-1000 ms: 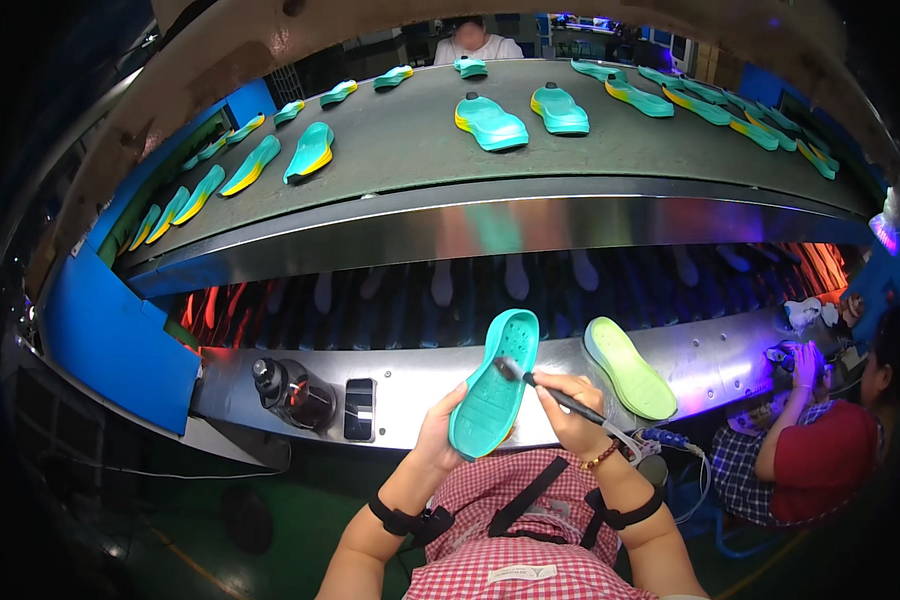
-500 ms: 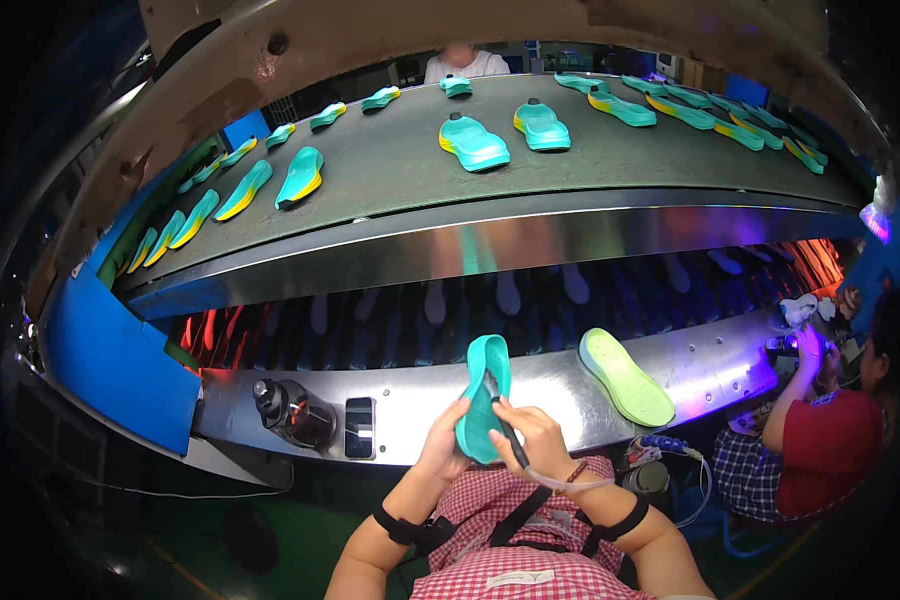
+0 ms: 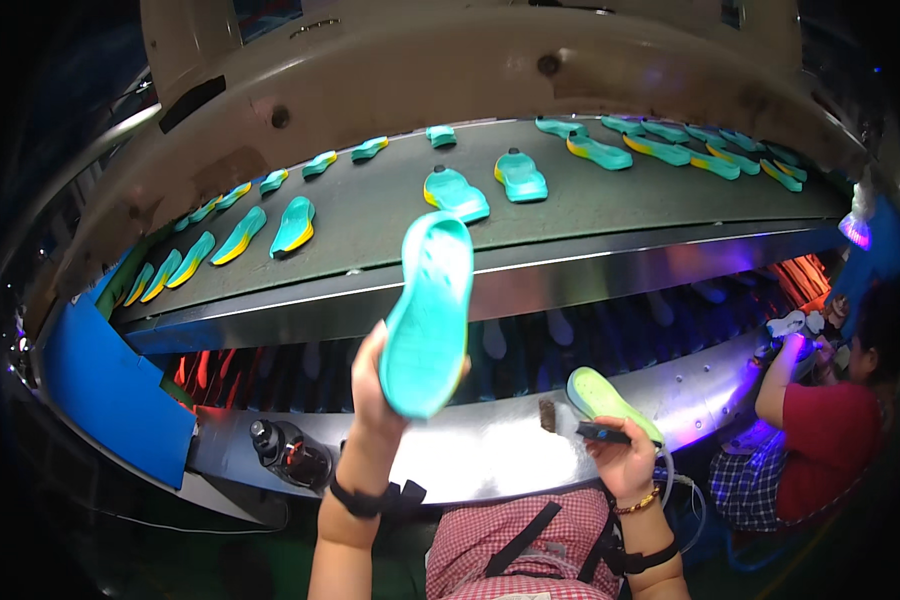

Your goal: Applying liquid treatment to green shoe soles with a brush in a factory.

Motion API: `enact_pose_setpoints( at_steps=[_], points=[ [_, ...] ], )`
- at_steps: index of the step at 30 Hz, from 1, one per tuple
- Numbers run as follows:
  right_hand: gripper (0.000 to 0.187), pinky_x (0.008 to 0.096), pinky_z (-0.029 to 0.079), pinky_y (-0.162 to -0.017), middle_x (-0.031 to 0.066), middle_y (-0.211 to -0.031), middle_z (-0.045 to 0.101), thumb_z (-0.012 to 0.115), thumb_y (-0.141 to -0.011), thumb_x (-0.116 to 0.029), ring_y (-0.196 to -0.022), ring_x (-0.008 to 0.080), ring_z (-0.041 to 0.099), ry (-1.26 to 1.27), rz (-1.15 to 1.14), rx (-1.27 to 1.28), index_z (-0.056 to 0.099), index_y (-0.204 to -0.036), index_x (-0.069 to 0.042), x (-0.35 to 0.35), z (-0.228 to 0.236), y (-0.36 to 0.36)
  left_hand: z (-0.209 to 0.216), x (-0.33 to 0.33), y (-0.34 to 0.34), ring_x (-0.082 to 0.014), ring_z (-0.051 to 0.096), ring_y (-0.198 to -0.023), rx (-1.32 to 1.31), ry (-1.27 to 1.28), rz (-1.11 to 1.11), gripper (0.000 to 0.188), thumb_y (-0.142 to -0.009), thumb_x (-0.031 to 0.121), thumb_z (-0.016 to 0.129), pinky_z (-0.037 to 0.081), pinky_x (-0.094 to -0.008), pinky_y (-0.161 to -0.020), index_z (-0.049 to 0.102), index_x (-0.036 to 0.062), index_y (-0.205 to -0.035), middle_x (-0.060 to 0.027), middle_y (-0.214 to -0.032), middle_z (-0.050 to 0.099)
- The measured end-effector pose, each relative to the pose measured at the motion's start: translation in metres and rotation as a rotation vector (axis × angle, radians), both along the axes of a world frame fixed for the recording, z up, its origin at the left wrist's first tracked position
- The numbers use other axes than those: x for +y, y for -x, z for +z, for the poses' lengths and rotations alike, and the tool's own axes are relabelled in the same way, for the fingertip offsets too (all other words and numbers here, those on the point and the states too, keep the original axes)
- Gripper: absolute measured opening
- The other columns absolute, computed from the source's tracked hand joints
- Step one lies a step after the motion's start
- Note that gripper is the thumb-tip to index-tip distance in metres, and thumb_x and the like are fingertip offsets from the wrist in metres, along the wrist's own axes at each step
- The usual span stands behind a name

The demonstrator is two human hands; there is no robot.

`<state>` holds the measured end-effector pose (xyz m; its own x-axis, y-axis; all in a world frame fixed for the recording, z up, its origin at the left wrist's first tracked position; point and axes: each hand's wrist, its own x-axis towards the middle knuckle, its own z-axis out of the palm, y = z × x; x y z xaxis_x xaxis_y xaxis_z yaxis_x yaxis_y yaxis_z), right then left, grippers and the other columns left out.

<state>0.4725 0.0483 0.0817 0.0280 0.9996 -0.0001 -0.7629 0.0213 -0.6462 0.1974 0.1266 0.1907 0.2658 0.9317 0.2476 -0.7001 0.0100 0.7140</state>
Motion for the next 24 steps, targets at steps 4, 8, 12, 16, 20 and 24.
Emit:
enact_pose_setpoints(
  at_steps=[4,8,12,16,20,24],
  points=[
    [0.036,0.031,0.046,-0.071,0.0206,-0.107,0.057,0.044,-0.087,-0.025,-0.077,0.0233,0.059,0.027,0.046,0.009,0.056,-0.105,0.004,0.0,-0.015,-0.004,0.027,0.109,0.0,-0.033,0.032,-0.124,-0.574,0.141,0.142,0.066,-0.087,0.047,0.027,0.026,-0.0516,-0.1,0.025,-0.001,-0.131,-0.0183,-0.135,0.03],
    [0.022,0.0304,0.047,-0.069,0.0203,-0.121,0.049,0.049,-0.088,-0.015,-0.079,0.0205,0.058,-0.022,-0.001,0.033,0.057,-0.103,0.0,-0.005,-0.028,-0.022,0.024,0.164,-0.029,-0.0272,0.016,-0.133,-0.279,0.299,0.462,0.087,-0.078,0.053,0.048,0.017,-0.0387,-0.107,0.013,-0.001,-0.137,-0.0169,-0.143,0.012],
    [0.011,0.0282,0.047,-0.065,0.0205,-0.122,0.049,0.051,-0.088,-0.015,-0.074,0.0182,0.059,0.017,-0.097,-0.094,0.057,-0.088,-0.005,-0.009,-0.054,-0.038,0.014,0.183,-0.062,-0.0396,0.021,-0.128,1.07,-0.204,0.916,0.075,-0.074,0.029,0.061,0.023,-0.0418,-0.104,0.026,-0.0015,-0.133,-0.0283,-0.138,0.017],
    [0.01,0.0273,0.047,-0.066,0.0206,-0.121,0.049,0.055,-0.086,-0.01,-0.072,0.0177,0.059,0.014,-0.114,-0.079,0.054,-0.077,-0.006,-0.012,-0.056,-0.038,0.019,0.19,-0.072,-0.0425,0.029,-0.124,1.524,-0.31,0.873,0.067,-0.075,0.031,0.063,0.025,-0.0444,-0.102,0.034,-0.0001,-0.128,-0.0335,-0.131,0.027],
    [0.011,0.0279,0.047,-0.065,0.0204,-0.119,0.05,0.054,-0.086,-0.009,-0.072,0.0171,0.058,0.066,-0.125,-0.066,0.054,-0.076,-0.006,-0.013,-0.066,-0.042,0.007,0.208,-0.07,-0.0403,0.049,-0.104,1.593,-0.437,0.933,0.042,-0.078,0.025,0.061,0.039,-0.0433,-0.09,0.046,0.0021,-0.111,-0.0263,-0.121,0.043],
    [0.011,0.0276,0.047,-0.066,0.0202,-0.118,0.05,0.054,-0.086,-0.009,-0.071,0.0169,0.057,0.092,-0.117,-0.069,0.054,-0.076,-0.005,-0.017,-0.071,-0.043,0.018,0.198,-0.072,-0.0369,0.055,-0.092,1.491,-0.631,0.775,0.031,-0.078,0.024,0.062,0.045,-0.0398,-0.08,0.053,0.0023,-0.098,-0.019,-0.109,0.053]
  ],
)
